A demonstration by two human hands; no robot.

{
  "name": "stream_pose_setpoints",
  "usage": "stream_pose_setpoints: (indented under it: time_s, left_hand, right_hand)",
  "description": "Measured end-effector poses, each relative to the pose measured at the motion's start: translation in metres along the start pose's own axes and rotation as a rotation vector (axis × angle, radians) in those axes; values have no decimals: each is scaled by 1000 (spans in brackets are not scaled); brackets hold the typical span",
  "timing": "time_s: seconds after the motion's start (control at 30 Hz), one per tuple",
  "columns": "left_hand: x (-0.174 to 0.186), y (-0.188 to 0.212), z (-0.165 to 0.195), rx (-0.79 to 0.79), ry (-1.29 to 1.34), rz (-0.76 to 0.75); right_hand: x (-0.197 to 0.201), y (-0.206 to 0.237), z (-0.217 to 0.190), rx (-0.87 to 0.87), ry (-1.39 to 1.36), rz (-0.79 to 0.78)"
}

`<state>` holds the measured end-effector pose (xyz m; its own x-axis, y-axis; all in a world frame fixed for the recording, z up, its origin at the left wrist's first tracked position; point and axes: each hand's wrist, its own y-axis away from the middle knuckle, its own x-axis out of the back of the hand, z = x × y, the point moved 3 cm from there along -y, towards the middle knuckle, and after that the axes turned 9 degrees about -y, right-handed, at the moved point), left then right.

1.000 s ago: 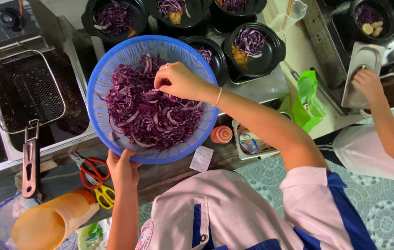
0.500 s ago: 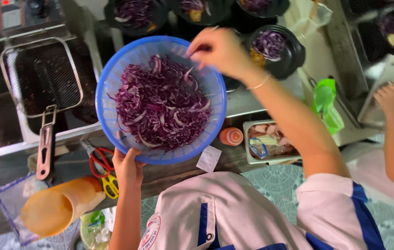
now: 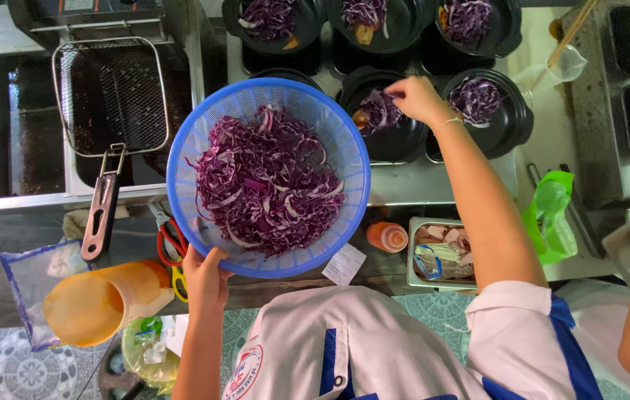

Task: The person assembles food containers by placing shredded purple cabbage, corn pieces, and small round items into black bowls. The person then wipes the countertop with a cloth.

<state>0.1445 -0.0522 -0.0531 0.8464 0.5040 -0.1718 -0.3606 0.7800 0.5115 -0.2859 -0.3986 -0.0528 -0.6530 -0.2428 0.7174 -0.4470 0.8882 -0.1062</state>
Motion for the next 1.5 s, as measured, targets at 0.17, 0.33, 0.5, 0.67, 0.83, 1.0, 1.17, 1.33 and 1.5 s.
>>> stream_pose_setpoints:
  time_s: [0.17,0.33,0.5,0.67,0.83,1.0,1.17,1.33,1.5]
  left_hand:
    - [0,-5,2,-19,36,-11]
    - [-2,-7,-1,-13,33,-28]
    - [-3,-3,-4,13,37,-18]
    - [2,3,0,1,40,-21]
    - [10,12,-3,-9,39,-20]
    - [31,34,-18,1,38,-23]
    - [56,58,-41,7,61,-14]
    - [81,75,-63,-2,60,-18]
    - [96,88,-84,51,-46,38]
  right_hand:
    - [6,1,2,-17,121,33]
    - [12,6,-13,-96,-79,29]
    - [2,15,-5,-351,40,-110]
    - [3,16,-2,-123,237,-46]
    - [19,20,-33,102,56,37]
    - [24,46,-89,-109,-392,170]
    - [5,86,-141,257,73,104]
    - [-13,120,-189,272,193,178]
    - [-131,184,-268,609,71,-210]
